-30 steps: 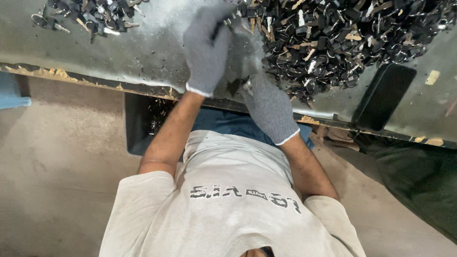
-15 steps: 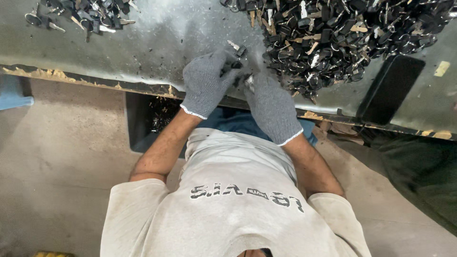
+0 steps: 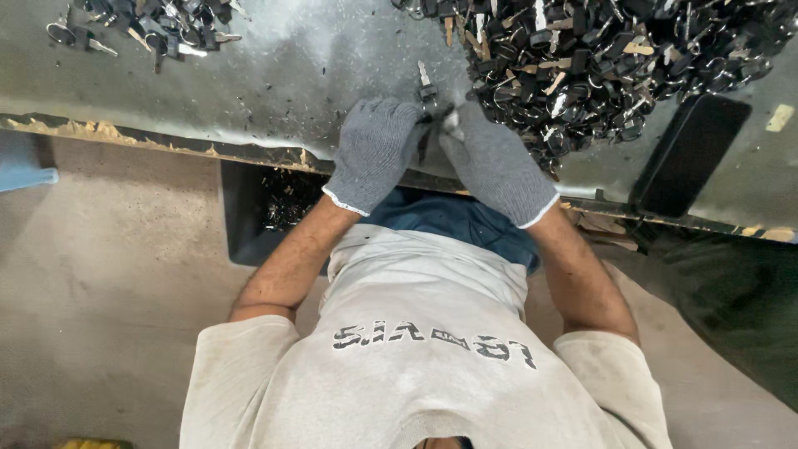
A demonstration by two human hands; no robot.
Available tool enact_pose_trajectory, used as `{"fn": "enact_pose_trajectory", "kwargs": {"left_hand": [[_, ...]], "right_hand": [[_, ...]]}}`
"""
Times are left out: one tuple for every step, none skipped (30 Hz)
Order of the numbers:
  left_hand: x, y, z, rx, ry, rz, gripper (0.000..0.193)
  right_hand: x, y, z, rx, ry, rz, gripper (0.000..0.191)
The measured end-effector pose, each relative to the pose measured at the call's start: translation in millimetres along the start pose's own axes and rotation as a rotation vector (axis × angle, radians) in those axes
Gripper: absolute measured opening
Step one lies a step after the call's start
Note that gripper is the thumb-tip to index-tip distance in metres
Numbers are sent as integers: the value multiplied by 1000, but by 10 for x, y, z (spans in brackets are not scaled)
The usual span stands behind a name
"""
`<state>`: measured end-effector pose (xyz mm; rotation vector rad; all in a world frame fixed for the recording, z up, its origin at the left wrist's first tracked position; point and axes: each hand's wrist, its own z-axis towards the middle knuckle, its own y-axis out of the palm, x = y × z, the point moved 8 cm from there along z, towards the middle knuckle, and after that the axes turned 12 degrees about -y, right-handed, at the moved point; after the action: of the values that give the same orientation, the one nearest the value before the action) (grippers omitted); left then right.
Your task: The person picks keys one at a time from a large pile on the workbench, briefly handles each key, and drops it into a bin below the bench, repeating this cycle continuously.
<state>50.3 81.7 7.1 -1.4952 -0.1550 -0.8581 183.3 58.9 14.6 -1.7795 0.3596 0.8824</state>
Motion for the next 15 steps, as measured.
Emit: {"fn": "enact_pose_trajectory", "kwargs": {"left_hand": [[11,-2,-4,14,12,7,22],[25,3,-6,24,22,15,22],[38,4,-8,29,38,24,23],[47,26,-4,14,43,42,22],[50,42,-2,-5,47,61,21],[60,58,0,-20,52,79,20],[60,39,5,-8,48,56,23],[60,18,7,4,44,32,26],[60,-5,7,15,37,9,28],[40,-25,13,18,4,-41,38],[19,-49,16,21,-26,-93,47],[2,-66,22,27,-61,-149,57],[15,-69,27,20,-52,-135,50],[41,-66,13,8,-47,-120,45],[64,-66,-4,-10,-34,-104,43]], "right_hand": [[7,-69,9,39,-2,-162,32],[-24,-76,9,78,-4,-320,30],[-86,-57,15,122,-3,-475,27],[-68,-26,18,118,30,-513,24],[-75,35,19,113,64,-549,20],[-28,26,10,109,98,-587,17],[-22,75,11,96,80,-492,27],[-1,101,7,83,63,-398,41],[28,99,-2,68,44,-301,56],[-15,84,-17,104,12,-356,42],[-31,20,-29,140,-18,-412,29],[-94,8,-48,172,-50,-472,19],[-77,17,-44,131,-23,-499,20],[-82,47,-52,88,6,-520,22],[-105,93,-51,49,40,-539,24]]}}
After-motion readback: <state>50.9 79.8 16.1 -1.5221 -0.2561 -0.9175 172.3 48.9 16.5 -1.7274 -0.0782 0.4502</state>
